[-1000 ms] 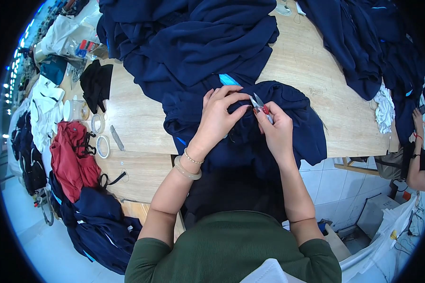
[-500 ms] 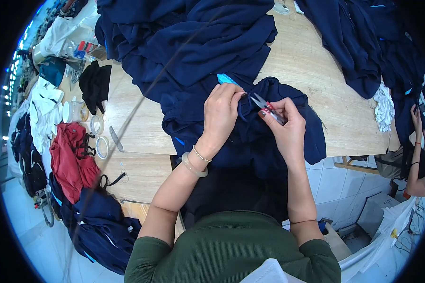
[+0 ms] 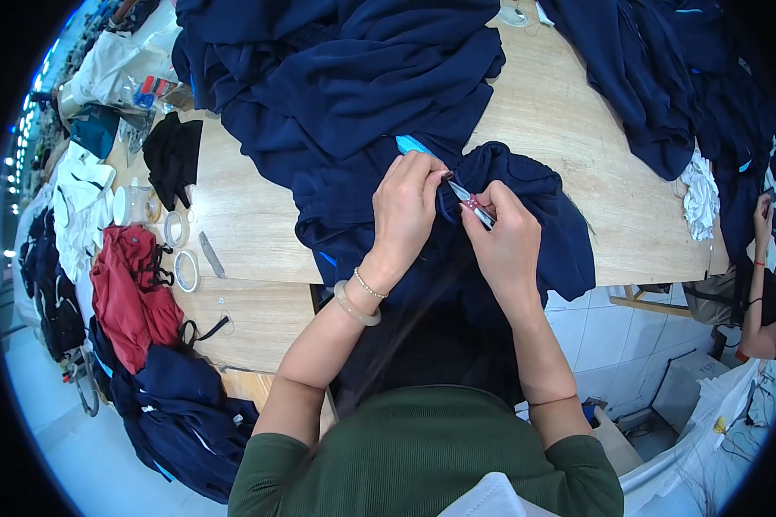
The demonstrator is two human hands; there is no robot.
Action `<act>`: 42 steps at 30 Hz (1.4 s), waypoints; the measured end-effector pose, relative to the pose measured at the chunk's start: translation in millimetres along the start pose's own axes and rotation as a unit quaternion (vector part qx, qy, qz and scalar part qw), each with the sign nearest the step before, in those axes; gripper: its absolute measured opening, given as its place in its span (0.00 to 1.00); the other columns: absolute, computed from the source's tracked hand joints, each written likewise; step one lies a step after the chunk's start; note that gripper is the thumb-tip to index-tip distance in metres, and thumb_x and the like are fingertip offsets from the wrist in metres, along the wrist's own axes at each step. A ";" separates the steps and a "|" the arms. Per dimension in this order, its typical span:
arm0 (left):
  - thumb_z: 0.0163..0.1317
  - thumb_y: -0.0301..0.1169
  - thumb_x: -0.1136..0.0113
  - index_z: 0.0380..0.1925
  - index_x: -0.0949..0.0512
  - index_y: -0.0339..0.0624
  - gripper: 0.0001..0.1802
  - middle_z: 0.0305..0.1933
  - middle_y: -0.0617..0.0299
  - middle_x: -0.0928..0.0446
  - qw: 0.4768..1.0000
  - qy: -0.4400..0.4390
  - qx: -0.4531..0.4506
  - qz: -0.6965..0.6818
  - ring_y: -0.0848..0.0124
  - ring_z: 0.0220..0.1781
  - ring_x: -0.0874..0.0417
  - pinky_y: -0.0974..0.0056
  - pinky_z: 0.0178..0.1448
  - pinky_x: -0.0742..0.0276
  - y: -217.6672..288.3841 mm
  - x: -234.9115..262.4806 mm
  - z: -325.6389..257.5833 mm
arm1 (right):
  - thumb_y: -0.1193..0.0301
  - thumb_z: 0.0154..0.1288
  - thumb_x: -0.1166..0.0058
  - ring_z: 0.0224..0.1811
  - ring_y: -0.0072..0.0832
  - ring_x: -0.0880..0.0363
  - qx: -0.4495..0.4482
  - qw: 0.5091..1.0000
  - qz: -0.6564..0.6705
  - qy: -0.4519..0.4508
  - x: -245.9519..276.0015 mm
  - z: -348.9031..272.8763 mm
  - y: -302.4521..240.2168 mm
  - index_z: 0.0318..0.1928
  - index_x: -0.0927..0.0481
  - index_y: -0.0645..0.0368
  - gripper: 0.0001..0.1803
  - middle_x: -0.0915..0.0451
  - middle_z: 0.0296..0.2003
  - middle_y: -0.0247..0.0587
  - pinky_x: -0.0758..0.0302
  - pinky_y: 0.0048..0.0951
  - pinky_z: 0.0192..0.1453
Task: The recorder is using thread snips to remove excess loose threads from navy blue athletic garments at a factory workstation.
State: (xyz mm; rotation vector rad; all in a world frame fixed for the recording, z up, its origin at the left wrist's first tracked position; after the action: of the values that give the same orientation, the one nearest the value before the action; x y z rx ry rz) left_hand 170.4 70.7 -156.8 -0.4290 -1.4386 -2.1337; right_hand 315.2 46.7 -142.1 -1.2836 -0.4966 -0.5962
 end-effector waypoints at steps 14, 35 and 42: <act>0.62 0.24 0.41 0.30 0.24 0.36 0.03 0.30 0.56 0.23 1.000 0.003 0.002 0.007 0.57 0.34 0.22 0.58 0.38 0.25 -0.5 0.9 0.4 | 0.76 0.56 0.36 0.26 0.40 0.21 0.013 0.999 -0.051 0.002 -0.7 -1.0 -8.3 0.31 0.31 0.61 0.13 0.24 0.28 0.40 0.28 0.36 0.27; 0.62 0.23 0.42 0.30 0.25 0.35 0.03 0.31 0.54 0.23 1.000 -0.016 0.023 -0.010 0.56 0.34 0.20 0.59 0.38 0.24 -5.3 -1.4 -0.3 | 0.75 0.55 0.36 0.27 0.44 0.21 0.016 1.000 0.013 0.009 1.4 3.6 -0.3 0.29 0.30 0.61 0.12 0.23 0.25 0.43 0.28 0.36 0.28; 0.70 0.28 0.45 0.29 0.26 0.33 0.11 0.31 0.56 0.26 0.996 0.034 0.055 -0.061 0.61 0.33 0.22 0.63 0.37 0.28 -4.2 24.3 12.3 | 0.76 0.73 0.50 0.35 0.20 0.25 -0.092 0.950 0.234 0.187 110.1 14.8 77.3 0.49 0.28 0.62 0.07 0.24 0.35 0.36 0.25 0.21 0.43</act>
State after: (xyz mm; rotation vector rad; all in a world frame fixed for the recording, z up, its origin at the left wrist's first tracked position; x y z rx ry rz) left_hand 147.8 77.3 -142.4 -0.2301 -1.5687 -2.1288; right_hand 448.7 59.8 -124.2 -1.3631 0.1838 -0.4717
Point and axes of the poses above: each hand's wrist, its own z-axis towards the middle knuckle, its own x-axis out of the back of the hand, y = z × x, the point moved 9 cm from there along z, towards the middle knuckle
